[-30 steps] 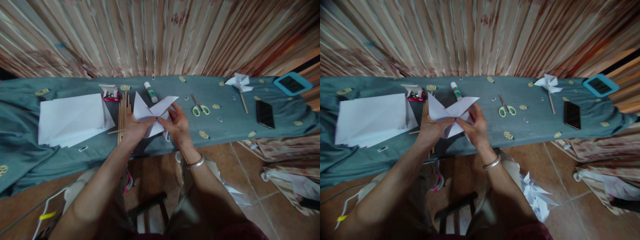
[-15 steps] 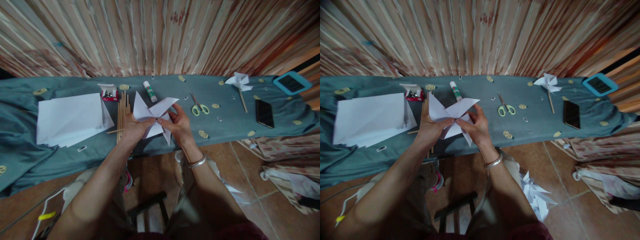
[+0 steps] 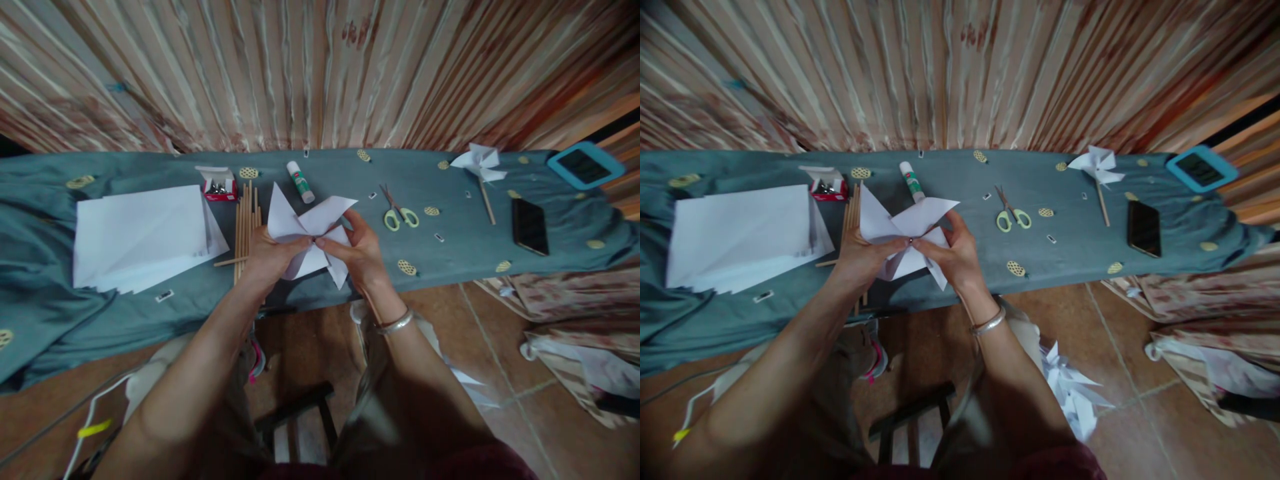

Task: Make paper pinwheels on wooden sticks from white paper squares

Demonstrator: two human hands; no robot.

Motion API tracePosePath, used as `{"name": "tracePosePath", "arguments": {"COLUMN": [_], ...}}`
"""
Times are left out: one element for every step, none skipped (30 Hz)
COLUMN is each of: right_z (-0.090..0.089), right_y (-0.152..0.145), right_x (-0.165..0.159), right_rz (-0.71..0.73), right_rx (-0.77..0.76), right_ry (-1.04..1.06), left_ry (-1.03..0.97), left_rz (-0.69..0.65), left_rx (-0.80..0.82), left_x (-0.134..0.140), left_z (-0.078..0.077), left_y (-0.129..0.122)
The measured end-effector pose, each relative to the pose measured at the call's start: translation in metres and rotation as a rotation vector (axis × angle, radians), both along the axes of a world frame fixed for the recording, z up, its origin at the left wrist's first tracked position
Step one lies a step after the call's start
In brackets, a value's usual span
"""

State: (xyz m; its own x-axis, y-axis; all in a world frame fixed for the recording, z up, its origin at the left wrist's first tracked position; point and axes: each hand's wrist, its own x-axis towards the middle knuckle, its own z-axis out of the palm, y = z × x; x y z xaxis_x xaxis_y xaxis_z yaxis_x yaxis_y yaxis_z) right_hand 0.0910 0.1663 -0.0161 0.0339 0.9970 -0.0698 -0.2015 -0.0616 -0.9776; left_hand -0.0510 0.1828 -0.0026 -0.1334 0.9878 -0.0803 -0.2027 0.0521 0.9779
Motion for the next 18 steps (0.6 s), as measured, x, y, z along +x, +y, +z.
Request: {"name": "tracePosePath", "arguments": {"right_z": [-0.0006,-0.0011,-0.0014,-0.0016,-0.0016,-0.0015,-0.0012,-0.0008,-0.0004,0.0000,0.0004,0.0008,0.0010,0.0011,0.0011,0.0011,0.0009,0.0007], "right_y": [0.0000,0.0001,0.0002,0.0002,0.0003,0.0002,0.0002,0.0000,-0.0002,-0.0004,-0.0006,-0.0008,-0.0010,-0.0012,-0.0013,-0.0014,-0.0014,-0.0015], "right_x": [-0.0007,-0.0013,-0.0018,-0.0023,-0.0026,-0.0029,-0.0031,-0.0032,-0.0032,-0.0032,-0.0032,-0.0031,-0.0031,-0.0030,-0.0030,-0.0030,-0.0030,-0.0030], "right_rz": [-0.011,-0.023,-0.035,-0.045,-0.051,-0.058,-0.064,-0.069,-0.073,-0.077,-0.079,-0.081,-0.083,-0.083,-0.084,-0.083,-0.081,-0.076], "right_rx": [0.005,0.011,0.017,0.024,0.028,0.033,0.037,0.040,0.042,0.042,0.041,0.040,0.039,0.038,0.038,0.038,0.037,0.036], "right_ry": [-0.006,-0.013,-0.019,-0.024,-0.028,-0.030,-0.030,-0.030,-0.031,-0.033,-0.036,-0.037,-0.038,-0.037,-0.038,-0.041,-0.047,-0.056], "left_ry": [-0.005,-0.011,-0.014,-0.014,-0.012,-0.008,-0.004,-0.001,0.003,0.006,0.010,0.014,0.019,0.021,0.019,0.012,0.002,-0.010], "left_rz": [-0.001,-0.006,-0.012,-0.018,-0.024,-0.030,-0.036,-0.039,-0.043,-0.050,-0.055,-0.062,-0.067,-0.071,-0.074,-0.076,-0.079,-0.085], "left_rx": [-0.002,0.001,0.010,0.021,0.034,0.046,0.054,0.056,0.050,0.036,0.016,-0.005,-0.020,-0.028,-0.029,-0.028,-0.028,-0.033], "left_x": [0.0001,0.0001,-0.0001,-0.0004,-0.0009,-0.0015,-0.0021,-0.0027,-0.0033,-0.0038,-0.0042,-0.0044,-0.0046,-0.0046,-0.0046,-0.0046,-0.0045,-0.0045], "left_z": [0.0005,0.0008,0.0009,0.0008,0.0004,0.0000,-0.0006,-0.0012,-0.0018,-0.0022,-0.0026,-0.0028,-0.0030,-0.0031,-0.0033,-0.0034,-0.0037,-0.0039], "left_y": [-0.0001,-0.0001,0.0000,0.0000,0.0001,0.0002,0.0003,0.0004,0.0004,0.0004,0.0004,0.0003,0.0001,-0.0001,-0.0003,-0.0004,-0.0006,-0.0007]}}
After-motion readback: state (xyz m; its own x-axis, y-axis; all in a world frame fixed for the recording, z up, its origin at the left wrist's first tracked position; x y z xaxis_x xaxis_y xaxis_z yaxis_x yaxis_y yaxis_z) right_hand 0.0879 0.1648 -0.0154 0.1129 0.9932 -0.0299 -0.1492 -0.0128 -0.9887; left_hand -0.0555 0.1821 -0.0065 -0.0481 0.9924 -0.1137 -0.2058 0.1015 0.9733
